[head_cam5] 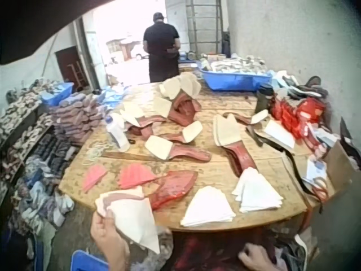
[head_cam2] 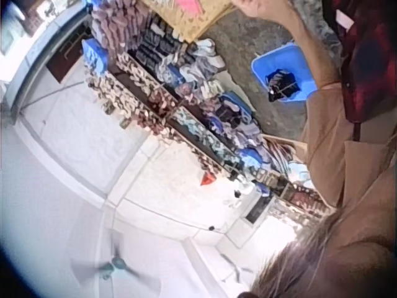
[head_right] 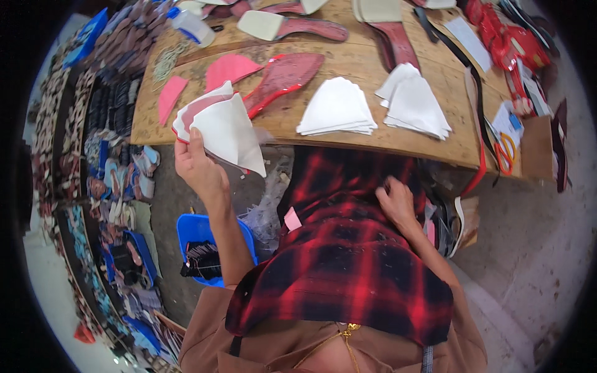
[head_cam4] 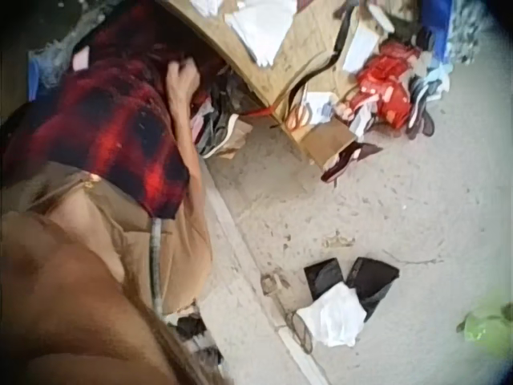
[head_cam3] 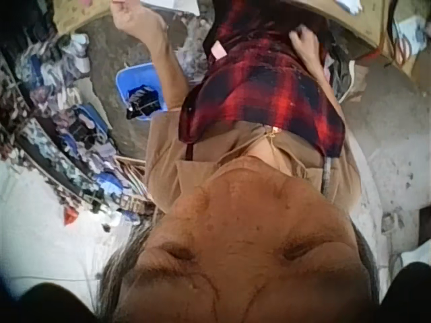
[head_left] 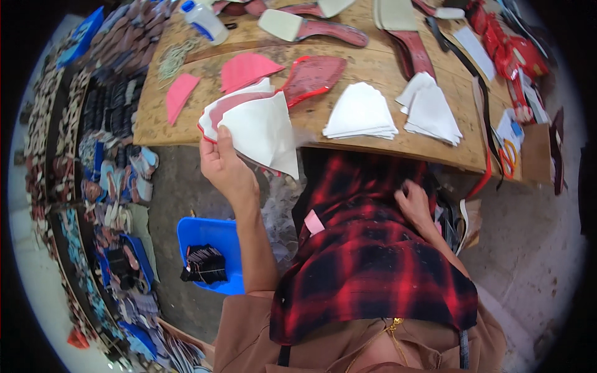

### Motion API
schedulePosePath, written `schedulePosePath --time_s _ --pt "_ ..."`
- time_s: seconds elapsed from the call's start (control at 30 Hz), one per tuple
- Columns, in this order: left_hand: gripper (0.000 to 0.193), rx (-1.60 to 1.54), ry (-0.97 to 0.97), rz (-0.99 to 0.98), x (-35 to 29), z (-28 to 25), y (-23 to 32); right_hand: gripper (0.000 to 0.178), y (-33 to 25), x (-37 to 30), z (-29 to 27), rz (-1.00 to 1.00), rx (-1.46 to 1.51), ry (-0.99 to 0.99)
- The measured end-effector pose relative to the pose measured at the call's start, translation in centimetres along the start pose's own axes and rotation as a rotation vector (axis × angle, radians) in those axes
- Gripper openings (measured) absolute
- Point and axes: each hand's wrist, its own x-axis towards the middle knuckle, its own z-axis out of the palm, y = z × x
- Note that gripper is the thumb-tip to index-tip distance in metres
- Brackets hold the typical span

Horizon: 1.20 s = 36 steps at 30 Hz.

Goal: The person assembles sandals by hand at a wooden workbench. They pick up white foam insoles and red straps, aligning the straps with the insoles and pressing them together. The person handles the components one at a time, occasionally adjusting the position of the insoles and straps before securing them.

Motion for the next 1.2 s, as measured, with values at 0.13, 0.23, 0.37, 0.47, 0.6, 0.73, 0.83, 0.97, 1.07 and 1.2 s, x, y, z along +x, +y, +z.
schedulePosePath --time_s 0.13,0.23,0.37,0.47,0.6,0.73,0.83,0.97,1.07,1.2 --pt "0.019 0.107 -0.235 -0.196 -1.7 0.4 -0.7 0.036 -1.5 0.3 -1.4 -0.129 0.096 0.006" --pt "0.019 0.092 -0.276 -0.230 -4.1 1.4 -1.7 0.057 -8.8 1.5 -4.3 -0.180 0.461 0.045" --pt "0.022 0.152 -0.353 -0.182 -6.2 2.2 -2.9 0.041 -13.5 3.6 -3.5 -0.162 0.319 -0.020" --pt "0.018 0.167 -0.220 -0.146 -4.6 1.7 -2.0 0.025 -11.7 3.4 -1.2 -0.274 0.420 -0.362" --pt "0.018 0.069 -0.051 -0.077 -1.1 -0.9 -2.2 0.019 -6.6 1.1 -0.4 -0.257 0.009 -0.276" --pt "0.018 -0.093 -0.166 -0.331 -0.8 -1.3 -2.8 0.032 -3.9 -0.2 -2.8 -0.313 -0.234 -0.140" --pt "0.017 -0.138 -0.341 -0.567 -3.3 0.3 -3.6 0.044 -9.2 0.7 -4.9 -0.470 0.077 0.108" --pt "0.018 -0.218 -0.487 -0.857 -7.0 2.0 -4.4 0.046 -12.6 1.9 -4.6 -0.668 0.004 0.204" --pt "0.020 -0.276 -0.506 -0.935 -8.3 1.6 -4.7 0.043 -12.0 2.7 -2.5 -0.542 -0.096 0.139" --pt "0.019 -0.310 -0.511 -0.976 -8.5 0.3 -4.8 0.036 -10.4 3.2 -1.2 -0.522 0.158 0.026"
